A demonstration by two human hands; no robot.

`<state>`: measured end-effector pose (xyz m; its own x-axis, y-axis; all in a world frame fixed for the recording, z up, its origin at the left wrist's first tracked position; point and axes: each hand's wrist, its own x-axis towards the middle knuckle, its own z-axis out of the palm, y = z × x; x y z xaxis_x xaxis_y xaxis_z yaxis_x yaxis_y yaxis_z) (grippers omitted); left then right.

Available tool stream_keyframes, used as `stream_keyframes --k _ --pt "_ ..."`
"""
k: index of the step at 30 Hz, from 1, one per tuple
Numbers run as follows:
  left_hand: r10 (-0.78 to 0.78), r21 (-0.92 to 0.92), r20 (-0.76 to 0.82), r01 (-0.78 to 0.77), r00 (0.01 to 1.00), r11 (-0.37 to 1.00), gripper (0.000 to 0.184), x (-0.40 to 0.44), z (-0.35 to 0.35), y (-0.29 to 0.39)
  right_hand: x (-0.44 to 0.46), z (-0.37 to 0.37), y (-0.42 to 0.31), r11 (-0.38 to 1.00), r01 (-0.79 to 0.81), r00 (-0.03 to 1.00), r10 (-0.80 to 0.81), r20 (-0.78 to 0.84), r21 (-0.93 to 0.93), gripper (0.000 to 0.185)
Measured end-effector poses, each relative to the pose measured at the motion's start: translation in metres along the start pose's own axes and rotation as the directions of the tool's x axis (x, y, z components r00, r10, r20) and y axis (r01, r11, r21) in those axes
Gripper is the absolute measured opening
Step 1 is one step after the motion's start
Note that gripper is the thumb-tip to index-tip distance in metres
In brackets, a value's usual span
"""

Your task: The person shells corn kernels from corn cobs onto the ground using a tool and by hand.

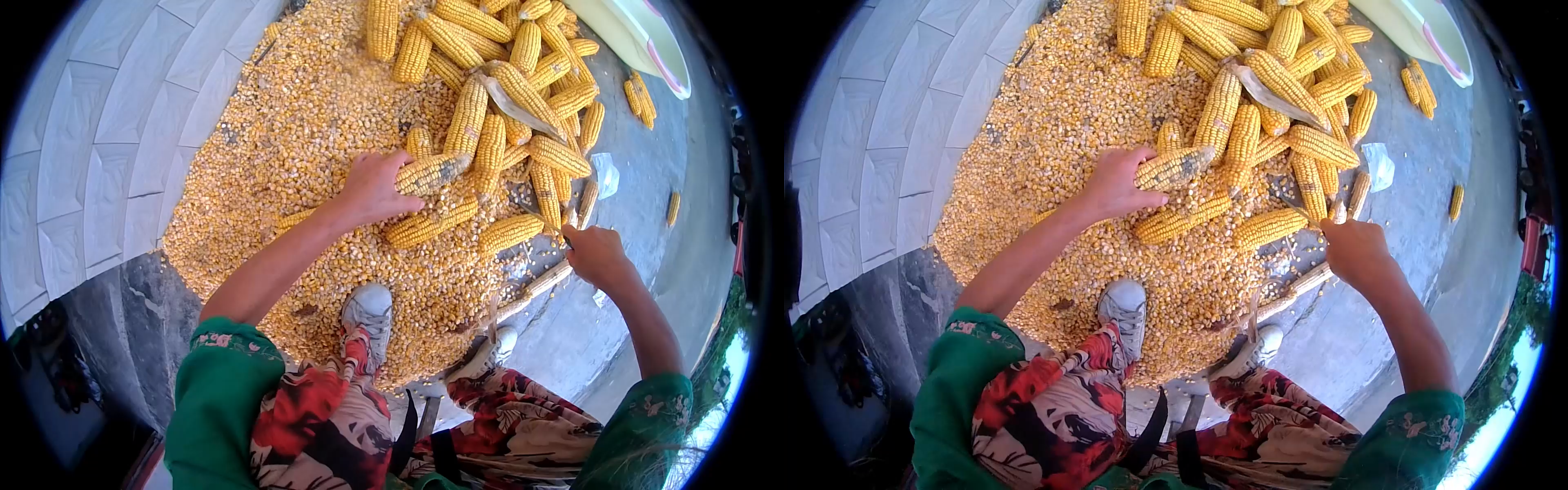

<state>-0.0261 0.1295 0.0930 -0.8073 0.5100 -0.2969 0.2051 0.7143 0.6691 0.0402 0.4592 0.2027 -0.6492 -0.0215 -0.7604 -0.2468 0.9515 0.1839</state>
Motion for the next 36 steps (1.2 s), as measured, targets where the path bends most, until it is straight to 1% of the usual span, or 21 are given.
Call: stream_keyframes --k 2,4,5,7,9,11,13,14,15,17,19,21,22,24,25,28,29,31,32,34,36 --pt "0.06 0.06 -0.03 -0.058 0.998 0.996 0.065 0.001 -0.004 -0.004 0.0 -0.001 0.003 1.0 0.008 1.0 -0.008 -0.004 0.012 0.022" --pt "-0.073 -0.123 0.09 0.084 0.993 0.989 0.059 0.007 -0.005 -0.01 0.001 -0.004 0.005 1.0 0.016 1.0 -0.016 -0.009 0.02 0.022" --pt "-0.074 -0.124 0.09 0.085 0.993 0.989 0.059 0.013 -0.007 -0.013 0.001 -0.005 0.007 1.0 0.02 1.0 -0.02 0.001 0.021 0.022" --pt "-0.214 -0.339 -0.095 0.171 0.972 0.925 0.055 0.02 -0.027 -0.013 0.003 -0.006 0.005 0.999 0.033 0.999 -0.034 0.005 0.027 0.023" --pt "-0.182 -0.318 -0.05 0.157 0.982 0.935 0.06 0.025 -0.045 0.001 0.003 -0.007 0.004 0.999 0.033 0.999 -0.033 0.002 -0.037 0.023" --pt "0.013 -0.5 0.054 0.016 0.998 0.866 0.065 0.028 -0.042 0.025 0.006 -0.009 0.002 0.996 0.052 0.999 -0.051 0.018 -0.069 0.023" --pt "0.09 -0.578 0.032 -0.055 0.995 0.814 0.069 0.036 -0.049 0.027 0.008 -0.012 0.001 0.991 0.076 0.996 -0.071 0.045 -0.106 0.024" --pt "0.021 -0.567 -0.097 -0.072 0.995 0.821 0.069 0.049 -0.058 0.017 0.008 -0.012 0.0 0.992 0.076 0.996 -0.072 0.044 -0.104 0.024" --pt "-0.045 -0.554 -0.226 -0.09 0.973 0.827 0.07 0.064 -0.067 0.005 0.008 -0.011 0.0 0.99 0.076 0.996 -0.07 0.055 -0.122 0.025" --pt "-0.115 -0.246 -0.58 -0.039 0.806 0.969 0.059 0.09 -0.084 -0.048 0.006 -0.009 0.003 0.987 0.071 0.996 -0.062 0.063 -0.142 0.027" --pt "-0.04 0.048 -0.717 0.106 0.696 0.993 0.057 0.106 -0.115 -0.109 0.004 -0.001 0.006 0.992 0.067 0.998 -0.064 0.03 -0.106 0.03" --pt "-0.351 -0.233 -0.647 0.262 0.678 0.936 0.069 0.118 -0.142 -0.159 0.001 0.003 0.005 0.992 0.063 0.998 -0.06 0.028 -0.111 0.031" --pt "-0.345 -0.231 -0.646 0.256 0.681 0.939 0.069 0.126 -0.145 -0.179 0.001 0.004 0.006 0.991 0.059 0.998 -0.055 0.033 -0.119 0.031" --pt "-0.415 0.021 -0.501 0.491 0.759 0.871 0.076 0.135 -0.147 -0.191 -0.001 0.001 0.007 0.995 0.053 0.998 -0.052 0.023 -0.089 0.031" --pt "-0.412 0.028 -0.498 0.489 0.763 0.872 0.076 0.135 -0.147 -0.187 -0.002 0.001 0.007 0.996 0.059 0.998 -0.058 0.013 -0.064 0.031" --pt "-0.434 0.259 -0.33 0.523 0.838 0.812 0.072 0.121 -0.133 -0.156 -0.001 0.006 0.012 0.994 0.097 0.995 -0.098 -0.032 -0.046 0.029" --pt "-0.433 0.259 -0.334 0.523 0.838 0.812 0.072 0.112 -0.124 -0.144 -0.001 0.004 0.01 0.994 0.097 0.994 -0.098 -0.036 -0.047 0.029" --pt "-0.387 0.421 -0.206 0.438 0.899 0.794 0.071 0.093 -0.106 -0.125 -0.001 -0.001 0.006 0.993 0.088 0.996 -0.089 -0.012 -0.082 0.025" --pt "-0.386 0.42 -0.209 0.439 0.899 0.794 0.071 0.087 -0.095 -0.123 0.001 -0.003 0.005 0.993 0.087 0.996 -0.088 -0.015 -0.084 0.025" --pt "-0.165 0.45 -0.313 0.299 0.935 0.841 0.066 0.075 -0.071 -0.129 0.005 -0.005 0.003 0.984 0.129 0.991 -0.131 -0.01 -0.126 0.021" --pt "-0.122 0.443 -0.301 0.252 0.946 0.86 0.064 0.062 -0.063 -0.125 0.009 -0.006 0.002 0.979 0.134 0.99 -0.138 -0.015 -0.154 0.02"
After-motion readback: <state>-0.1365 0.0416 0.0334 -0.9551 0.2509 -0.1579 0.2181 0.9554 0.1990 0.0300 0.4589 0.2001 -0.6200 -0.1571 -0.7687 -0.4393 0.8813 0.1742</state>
